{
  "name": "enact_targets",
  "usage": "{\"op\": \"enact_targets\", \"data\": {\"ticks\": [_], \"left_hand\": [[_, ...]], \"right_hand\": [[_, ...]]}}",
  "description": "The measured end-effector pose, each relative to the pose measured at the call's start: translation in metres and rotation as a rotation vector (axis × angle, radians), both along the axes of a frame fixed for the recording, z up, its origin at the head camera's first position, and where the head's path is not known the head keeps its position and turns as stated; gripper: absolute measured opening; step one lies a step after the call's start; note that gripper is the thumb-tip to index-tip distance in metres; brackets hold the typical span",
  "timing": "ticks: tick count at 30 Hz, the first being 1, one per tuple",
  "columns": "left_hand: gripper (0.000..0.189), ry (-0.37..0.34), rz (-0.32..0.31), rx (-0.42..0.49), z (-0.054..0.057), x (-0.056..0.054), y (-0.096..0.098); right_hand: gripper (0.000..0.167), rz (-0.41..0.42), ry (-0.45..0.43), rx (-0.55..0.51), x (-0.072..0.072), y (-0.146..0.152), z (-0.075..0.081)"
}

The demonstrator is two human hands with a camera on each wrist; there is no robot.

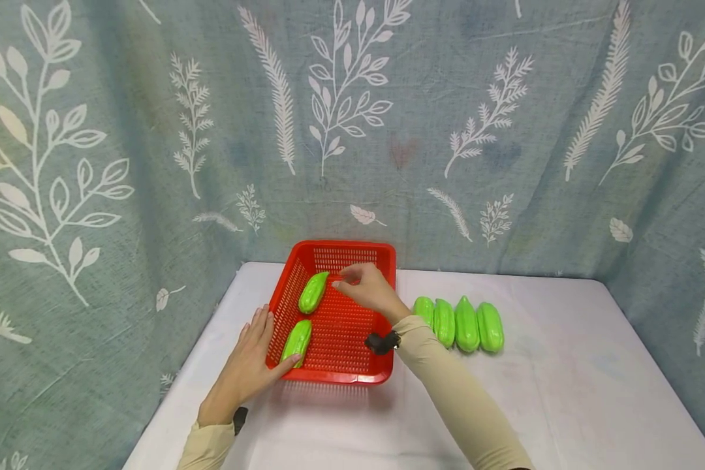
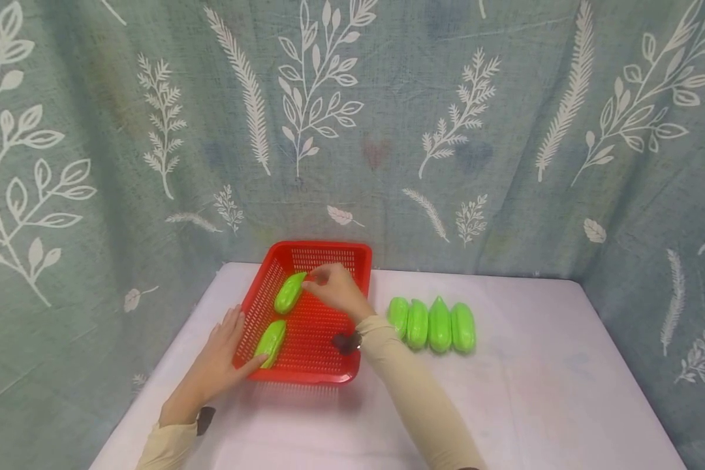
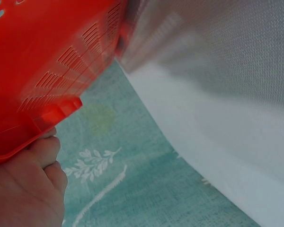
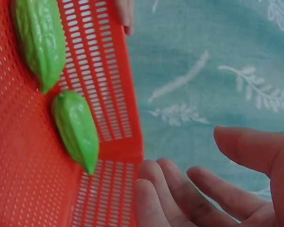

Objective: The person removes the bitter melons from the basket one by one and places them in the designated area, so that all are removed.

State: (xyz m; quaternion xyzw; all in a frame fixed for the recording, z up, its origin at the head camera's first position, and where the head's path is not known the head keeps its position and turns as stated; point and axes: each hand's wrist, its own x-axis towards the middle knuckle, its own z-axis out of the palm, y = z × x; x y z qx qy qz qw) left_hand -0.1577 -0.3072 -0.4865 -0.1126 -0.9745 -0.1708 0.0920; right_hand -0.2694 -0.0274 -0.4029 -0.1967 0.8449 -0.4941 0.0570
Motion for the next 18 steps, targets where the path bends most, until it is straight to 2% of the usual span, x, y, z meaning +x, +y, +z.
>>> {"op": "enact_targets", "data": {"ticks": [5,12,18], "left_hand": [[0.110,0.001,0.001,0.007,-0.001,0.001,0.000],[0.111,-0.003,0.003,-0.006,-0.002,0.000,-0.002],[0.111,-0.021,0.008,-0.007,0.000,0.001,-0.001]], "right_hand": [[0.040,0.022,-0.018,0.034,-0.002,-0.016,-0.008],[0.037,0.040,-0.027,0.094,-0.008,-0.034,-0.027],[0.036,0.038,-0.056,0.105,-0.010,-0.044,-0.037]]}}
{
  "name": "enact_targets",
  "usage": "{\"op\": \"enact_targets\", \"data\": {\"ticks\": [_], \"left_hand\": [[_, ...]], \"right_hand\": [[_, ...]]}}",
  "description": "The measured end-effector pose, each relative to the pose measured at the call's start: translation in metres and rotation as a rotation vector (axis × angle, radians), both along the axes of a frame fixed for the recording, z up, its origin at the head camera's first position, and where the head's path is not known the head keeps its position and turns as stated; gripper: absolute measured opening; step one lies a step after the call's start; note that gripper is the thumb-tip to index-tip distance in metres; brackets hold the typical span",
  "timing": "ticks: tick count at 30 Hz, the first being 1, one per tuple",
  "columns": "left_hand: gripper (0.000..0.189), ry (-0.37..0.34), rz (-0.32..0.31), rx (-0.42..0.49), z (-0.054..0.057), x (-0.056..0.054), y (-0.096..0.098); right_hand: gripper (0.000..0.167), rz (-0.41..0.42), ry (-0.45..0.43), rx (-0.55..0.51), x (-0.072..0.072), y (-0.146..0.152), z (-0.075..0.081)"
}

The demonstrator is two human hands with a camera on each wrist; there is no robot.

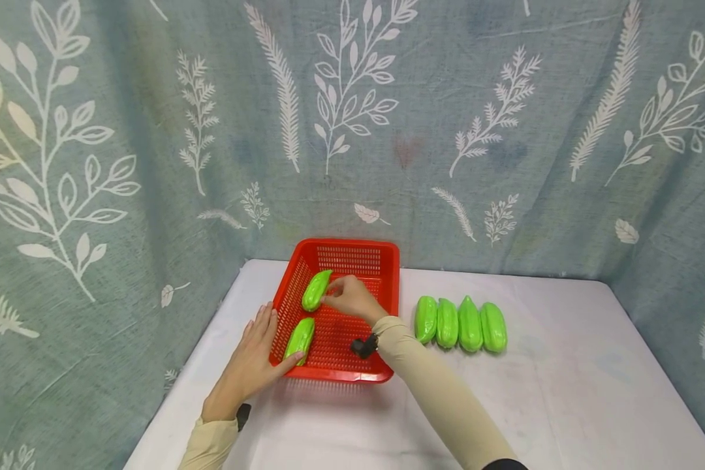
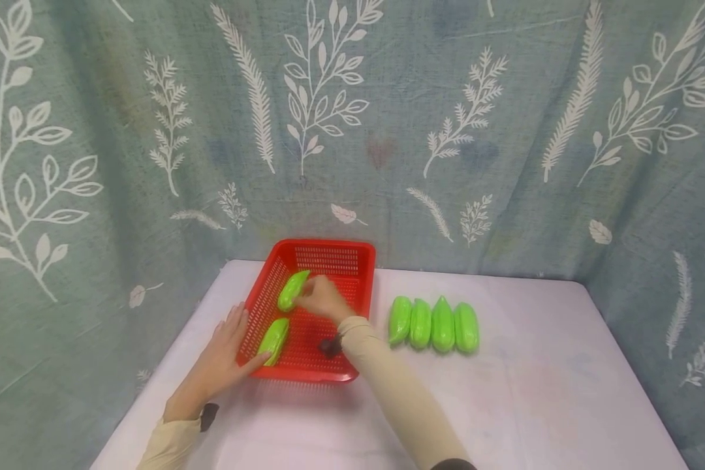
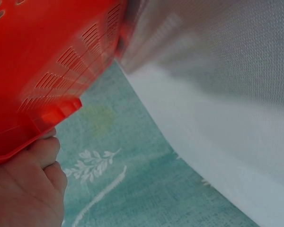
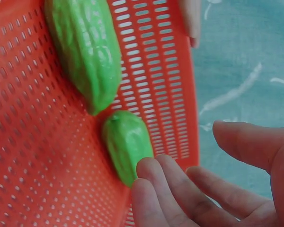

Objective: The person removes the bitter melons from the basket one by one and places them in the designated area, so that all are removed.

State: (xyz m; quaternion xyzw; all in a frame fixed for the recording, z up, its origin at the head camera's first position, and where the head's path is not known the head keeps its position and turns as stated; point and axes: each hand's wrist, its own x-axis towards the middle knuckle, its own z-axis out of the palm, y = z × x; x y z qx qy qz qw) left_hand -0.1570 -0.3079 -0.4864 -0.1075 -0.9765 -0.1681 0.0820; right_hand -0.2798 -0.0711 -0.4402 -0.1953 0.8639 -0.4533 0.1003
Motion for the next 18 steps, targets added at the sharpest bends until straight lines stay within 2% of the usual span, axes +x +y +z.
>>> {"op": "enact_targets", "data": {"ticks": [18], "left_hand": [[0.111,-0.004,0.006,0.001,0.001,0.001,0.000]], "right_hand": [[0.045,0.005,-0.124,0.003,-0.002,-0.020,-0.020]]}}
